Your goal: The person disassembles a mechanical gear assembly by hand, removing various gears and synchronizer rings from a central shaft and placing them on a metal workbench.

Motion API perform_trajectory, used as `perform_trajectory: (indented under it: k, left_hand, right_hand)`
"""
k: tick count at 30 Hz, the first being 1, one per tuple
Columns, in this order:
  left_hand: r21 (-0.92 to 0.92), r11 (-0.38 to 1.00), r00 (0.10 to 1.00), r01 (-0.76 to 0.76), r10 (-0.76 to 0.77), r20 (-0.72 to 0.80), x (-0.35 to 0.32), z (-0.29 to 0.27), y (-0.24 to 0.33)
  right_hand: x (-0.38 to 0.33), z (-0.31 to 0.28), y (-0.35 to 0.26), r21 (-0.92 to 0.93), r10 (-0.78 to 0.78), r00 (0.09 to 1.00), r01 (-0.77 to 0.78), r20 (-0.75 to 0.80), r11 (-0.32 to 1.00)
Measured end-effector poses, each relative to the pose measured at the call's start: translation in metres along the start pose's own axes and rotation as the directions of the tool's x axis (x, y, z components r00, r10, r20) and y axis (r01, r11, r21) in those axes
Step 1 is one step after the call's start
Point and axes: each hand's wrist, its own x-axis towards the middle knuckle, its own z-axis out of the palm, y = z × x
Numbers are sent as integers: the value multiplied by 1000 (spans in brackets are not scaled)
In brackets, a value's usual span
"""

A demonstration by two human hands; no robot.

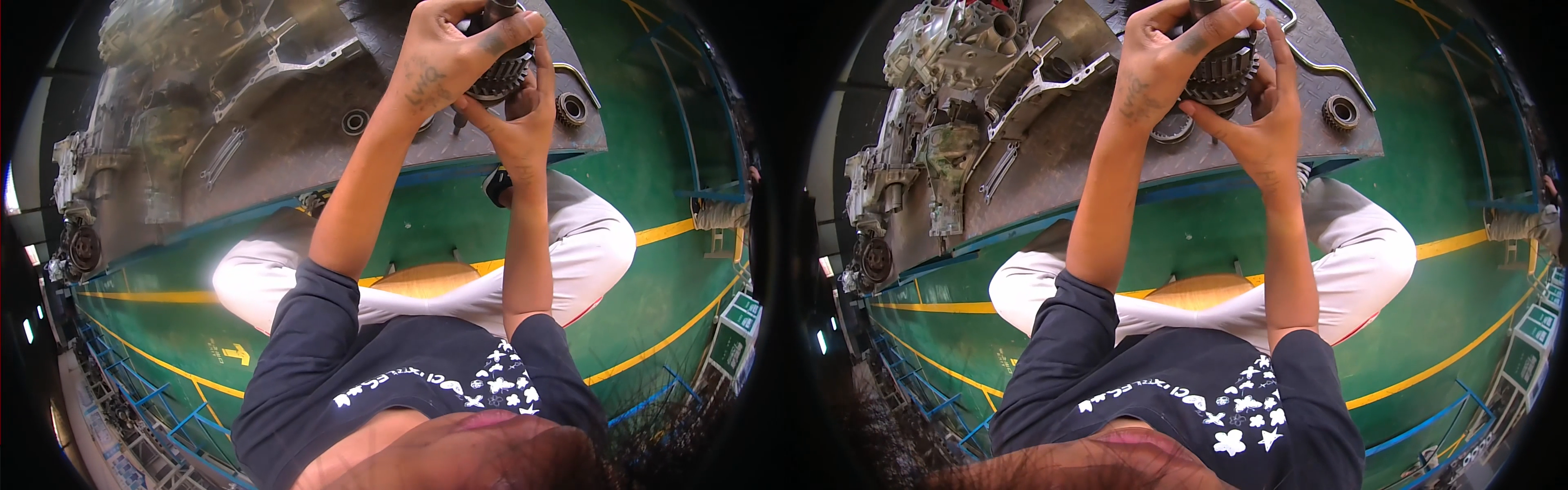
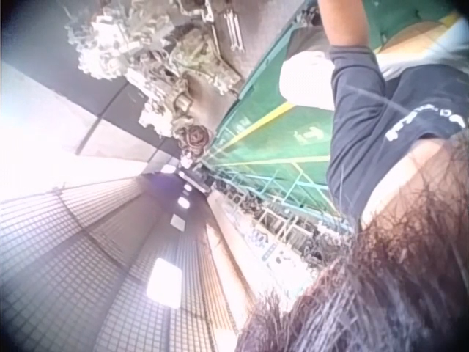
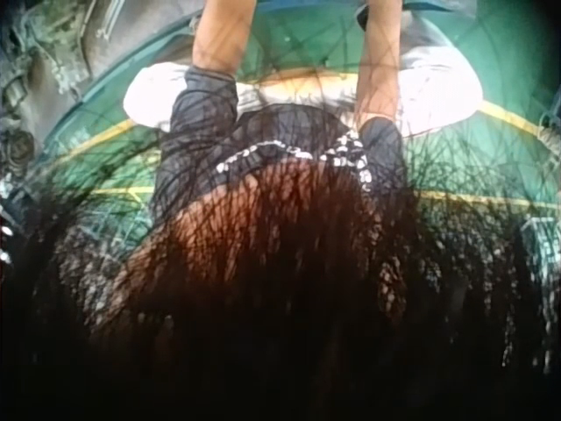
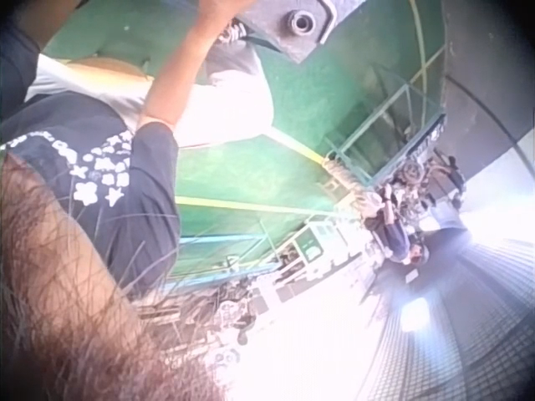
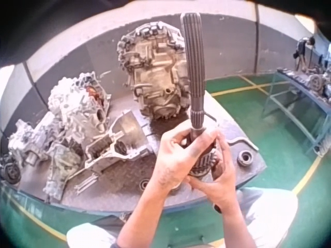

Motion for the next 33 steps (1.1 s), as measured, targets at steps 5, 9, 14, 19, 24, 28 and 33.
perform_trajectory:
  k: [5, 9, 14, 19, 24, 28, 33]
  left_hand:
    - [40, 999, 999, 32, -31, -37, 1, 3, 3]
    - [75, 996, 998, 44, -42, -38, 3, -1, 2]
    - [99, 995, 1000, 17, -14, -27, 2, -6, 0]
    - [45, 996, 995, 75, -72, -65, -2, -9, 1]
    - [42, 998, 992, 51, -46, -115, -2, -13, -3]
    - [107, 992, 989, 69, -54, -139, -1, -18, -5]
    - [77, 995, 990, 57, -46, -131, -1, -19, -5]
  right_hand:
    - [-7, 6, 11, 31, -3, 1000, 4, -29, 1000]
    - [-8, 6, 12, 18, 8, 999, -7, -48, 1000]
    - [-1, 7, 11, 35, -77, 996, 79, -38, 996]
    - [-1, 8, 16, 76, -36, 999, 36, -8, 996]
    - [-4, 7, 20, 93, -8, 999, 5, 34, 996]
    - [-9, 9, 24, 69, 19, 1000, -21, 20, 997]
    - [-15, 10, 34, 76, 12, 1000, -12, 8, 997]
